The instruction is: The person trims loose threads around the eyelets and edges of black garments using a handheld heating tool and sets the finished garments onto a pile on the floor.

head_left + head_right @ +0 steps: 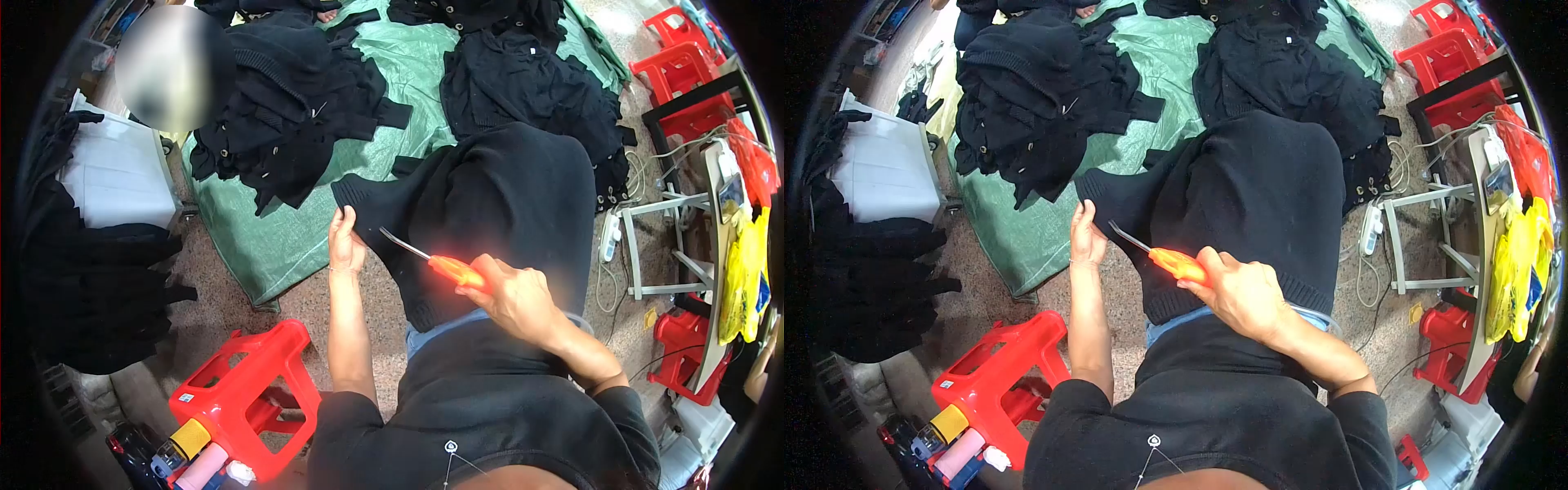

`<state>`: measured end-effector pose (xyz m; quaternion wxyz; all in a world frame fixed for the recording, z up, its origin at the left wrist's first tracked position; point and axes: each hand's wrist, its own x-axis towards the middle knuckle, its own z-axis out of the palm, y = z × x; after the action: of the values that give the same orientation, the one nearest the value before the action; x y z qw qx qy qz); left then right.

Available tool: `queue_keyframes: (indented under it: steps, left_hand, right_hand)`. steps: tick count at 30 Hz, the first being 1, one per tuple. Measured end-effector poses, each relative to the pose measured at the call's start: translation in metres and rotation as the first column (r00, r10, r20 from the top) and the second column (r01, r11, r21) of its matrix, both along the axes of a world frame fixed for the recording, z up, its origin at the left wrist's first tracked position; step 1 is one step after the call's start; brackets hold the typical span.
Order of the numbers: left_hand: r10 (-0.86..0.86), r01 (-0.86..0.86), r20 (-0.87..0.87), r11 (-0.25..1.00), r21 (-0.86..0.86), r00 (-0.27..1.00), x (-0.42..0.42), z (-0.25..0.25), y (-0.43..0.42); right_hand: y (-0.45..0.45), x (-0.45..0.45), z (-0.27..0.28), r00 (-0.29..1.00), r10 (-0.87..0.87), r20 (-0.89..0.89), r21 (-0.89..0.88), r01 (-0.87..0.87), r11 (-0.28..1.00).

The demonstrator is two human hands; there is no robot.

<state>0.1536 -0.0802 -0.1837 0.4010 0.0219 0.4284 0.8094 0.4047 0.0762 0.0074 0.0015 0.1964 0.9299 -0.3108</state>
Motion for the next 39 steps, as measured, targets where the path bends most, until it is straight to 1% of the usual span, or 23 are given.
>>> queue_keyframes:
  steps: [1, 6, 9, 10, 11, 12, 14, 15, 16, 18, 19, 20, 22, 24, 26, 27, 28, 31, 33, 35, 36, 38, 39]
  left_hand:
    - [0.006, -0.003, 0.085, 0.999, -0.037, 0.996, -0.001, 0.001, -0.001]
    - [0.013, -0.006, 0.072, 0.995, -0.095, 0.997, -0.004, -0.013, -0.005]
    - [0.080, -0.062, 0.109, 0.986, -0.157, 0.991, -0.009, -0.023, -0.009]
    - [0.099, -0.062, 0.225, 0.984, -0.165, 0.969, -0.013, -0.030, -0.013]
    - [0.118, -0.061, 0.340, 0.983, -0.175, 0.933, -0.014, -0.037, -0.018]
    - [0.090, -0.030, 0.355, 0.985, -0.171, 0.931, -0.010, -0.037, -0.019]
    - [0.011, 0.095, 0.346, 0.953, -0.288, 0.938, 0.012, -0.042, -0.016]
    - [-0.070, 0.194, 0.339, 0.918, -0.346, 0.938, 0.020, -0.044, -0.018]
    - [-0.071, 0.197, 0.345, 0.917, -0.347, 0.936, 0.025, -0.043, -0.021]
    - [-0.120, 0.219, 0.356, 0.943, -0.252, 0.927, 0.027, -0.036, -0.025]
    - [-0.090, 0.171, 0.346, 0.963, -0.210, 0.934, 0.030, -0.030, -0.025]
    - [-0.090, 0.170, 0.342, 0.962, -0.212, 0.935, 0.033, -0.024, -0.024]
    - [-0.024, 0.063, 0.226, 0.984, -0.166, 0.974, 0.037, -0.014, -0.021]
    - [-0.054, 0.087, 0.192, 0.982, -0.170, 0.980, 0.031, -0.014, -0.024]
    - [-0.045, 0.072, 0.196, 0.989, -0.132, 0.980, 0.023, -0.021, -0.028]
    - [-0.043, 0.068, 0.147, 0.983, -0.169, 0.988, 0.022, -0.020, -0.029]
    - [-0.043, 0.068, 0.145, 0.983, -0.170, 0.988, 0.022, -0.019, -0.031]
    - [-0.018, 0.054, 0.181, 0.980, -0.193, 0.983, 0.028, -0.019, -0.043]
    - [0.027, 0.027, 0.190, 0.961, -0.275, 0.981, 0.032, -0.025, -0.047]
    - [0.031, 0.017, 0.173, 0.962, -0.272, 0.984, 0.035, -0.028, -0.050]
    - [0.030, 0.016, 0.170, 0.964, -0.266, 0.985, 0.034, -0.027, -0.049]
    - [0.041, 0.003, 0.163, 0.965, -0.262, 0.986, 0.033, -0.026, -0.047]
    - [0.045, -0.005, 0.151, 0.965, -0.260, 0.988, 0.032, -0.024, -0.044]
  right_hand:
    - [0.000, 0.003, 0.000, 0.999, 0.016, 0.039, 0.011, -0.016, 1.000]
    - [0.001, 0.015, -0.004, 0.997, 0.030, 0.066, 0.024, -0.031, 0.999]
    - [0.004, 0.018, 0.002, 0.998, 0.023, 0.065, 0.024, -0.024, 0.999]
    - [0.005, 0.020, 0.005, 0.998, 0.014, 0.061, 0.001, -0.014, 1.000]
    - [0.006, 0.022, 0.007, 1.000, -0.025, 0.012, -0.015, 0.025, 1.000]
    - [0.008, 0.024, 0.010, 0.997, -0.065, -0.035, -0.031, 0.064, 0.997]
    - [0.011, 0.028, 0.017, 0.995, -0.099, 0.006, -0.003, 0.099, 0.995]
    - [0.012, 0.030, 0.017, 0.994, -0.107, 0.008, 0.008, 0.107, 0.994]
    - [0.012, 0.032, 0.017, 0.994, -0.104, 0.021, 0.004, 0.104, 0.995]
    - [0.011, 0.037, 0.015, 0.996, -0.087, 0.024, -0.006, 0.087, 0.996]
    - [0.011, 0.038, 0.014, 0.997, -0.071, 0.023, -0.015, 0.071, 0.997]
    - [0.010, 0.039, 0.014, 0.997, -0.070, 0.018, -0.016, 0.071, 0.997]
    - [0.009, 0.040, 0.014, 0.997, 0.003, 0.077, -0.023, -0.001, 1.000]
    - [0.008, 0.040, 0.014, 0.999, 0.020, 0.040, -0.010, -0.020, 1.000]
    - [0.010, 0.043, 0.016, 0.990, 0.062, 0.125, 0.031, -0.066, 0.997]
    - [0.011, 0.045, 0.017, 0.991, 0.060, 0.122, 0.032, -0.065, 0.997]
    - [0.012, 0.048, 0.018, 0.987, 0.093, 0.131, 0.036, -0.099, 0.994]
    - [0.011, 0.055, 0.024, 0.977, 0.143, 0.158, 0.017, -0.147, 0.989]
    - [0.012, 0.058, 0.025, 0.973, 0.158, 0.168, 0.004, -0.161, 0.987]
    - [0.014, 0.063, 0.025, 0.957, 0.205, 0.206, 0.038, -0.218, 0.975]
    - [0.016, 0.065, 0.027, 0.956, 0.211, 0.203, 0.038, -0.223, 0.974]
    - [0.020, 0.068, 0.034, 0.934, 0.208, 0.291, 0.048, -0.231, 0.972]
    - [0.020, 0.069, 0.036, 0.933, 0.216, 0.288, 0.047, -0.239, 0.970]
